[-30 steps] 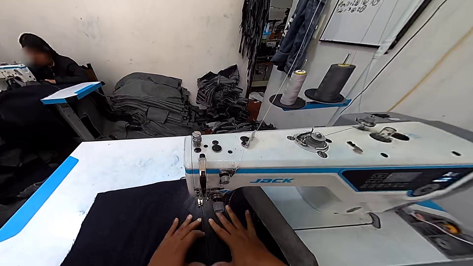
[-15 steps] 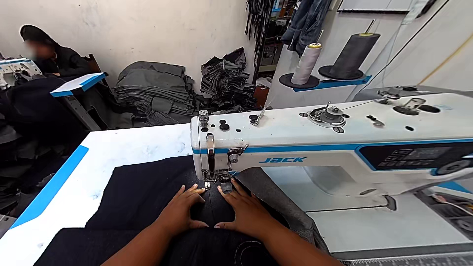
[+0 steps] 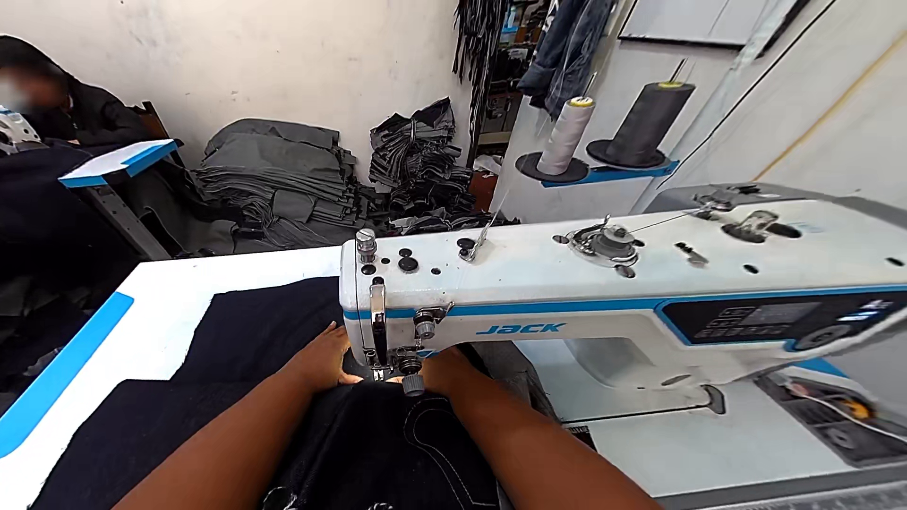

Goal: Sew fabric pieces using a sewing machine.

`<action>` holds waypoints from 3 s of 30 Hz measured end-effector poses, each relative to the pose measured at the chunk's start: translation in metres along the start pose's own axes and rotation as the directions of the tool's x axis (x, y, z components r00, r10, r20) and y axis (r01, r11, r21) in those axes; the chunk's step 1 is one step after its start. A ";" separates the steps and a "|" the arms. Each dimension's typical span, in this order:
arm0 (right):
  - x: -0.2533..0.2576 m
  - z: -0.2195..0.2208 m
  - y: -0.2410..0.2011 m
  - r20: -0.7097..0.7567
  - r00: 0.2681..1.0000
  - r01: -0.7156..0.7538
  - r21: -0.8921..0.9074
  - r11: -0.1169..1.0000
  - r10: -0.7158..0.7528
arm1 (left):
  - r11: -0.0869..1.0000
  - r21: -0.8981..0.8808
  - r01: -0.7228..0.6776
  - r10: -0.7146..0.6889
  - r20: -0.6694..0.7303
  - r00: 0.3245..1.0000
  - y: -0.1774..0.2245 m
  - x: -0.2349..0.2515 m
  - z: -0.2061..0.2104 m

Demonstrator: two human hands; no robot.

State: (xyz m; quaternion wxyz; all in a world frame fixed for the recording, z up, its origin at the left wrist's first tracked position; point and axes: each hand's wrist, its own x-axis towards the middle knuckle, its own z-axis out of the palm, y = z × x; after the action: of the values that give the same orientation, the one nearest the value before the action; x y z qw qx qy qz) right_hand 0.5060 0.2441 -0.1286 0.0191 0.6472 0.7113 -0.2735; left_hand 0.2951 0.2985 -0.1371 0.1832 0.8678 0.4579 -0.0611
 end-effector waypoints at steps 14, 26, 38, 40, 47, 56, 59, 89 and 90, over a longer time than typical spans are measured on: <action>-0.085 0.059 0.001 0.065 0.940 0.326 0.108 0.939 -0.334 | 0.958 -0.061 0.282 -0.264 0.205 0.942 0.097 -0.104 0.026; -0.079 0.048 0.020 0.127 0.915 0.372 0.106 0.922 -0.384 | 0.910 0.256 0.326 -0.398 0.323 0.858 0.071 -0.104 0.016; -0.037 0.020 0.045 0.108 0.882 0.445 0.125 0.887 -0.458 | 0.901 0.319 0.294 -0.406 0.381 0.831 0.056 -0.075 -0.002; -0.025 0.014 0.049 0.106 0.873 0.463 0.126 0.877 -0.476 | 0.900 0.315 0.301 -0.410 0.377 0.831 0.054 -0.070 -0.004; -0.027 -0.022 0.016 0.284 0.907 0.345 -0.077 0.936 -0.311 | 0.942 0.312 0.128 -0.200 0.211 0.957 0.066 -0.079 0.004; -0.114 0.045 -0.008 0.304 0.926 0.216 0.064 0.974 -0.225 | 0.952 0.040 -0.305 0.307 -0.081 0.948 0.081 -0.155 0.094; -0.115 0.057 0.002 0.200 0.946 0.227 0.158 0.961 -0.256 | 0.935 -0.161 -0.317 0.315 -0.042 0.948 0.077 -0.164 0.068; -0.064 0.013 -0.001 0.361 0.899 0.284 -0.049 0.958 -0.248 | 0.904 0.091 0.418 -0.422 0.350 0.836 0.077 -0.049 -0.006; -0.060 0.010 -0.001 0.356 0.901 0.287 -0.056 0.956 -0.249 | 0.903 0.099 0.418 -0.425 0.345 0.837 0.077 -0.046 -0.008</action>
State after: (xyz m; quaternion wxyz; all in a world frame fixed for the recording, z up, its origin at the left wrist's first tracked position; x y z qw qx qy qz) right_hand 0.5114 0.1854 -0.1140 0.1405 0.4831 0.7927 -0.3442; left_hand 0.3313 0.2268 -0.0971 0.2371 0.7215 0.5956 -0.2616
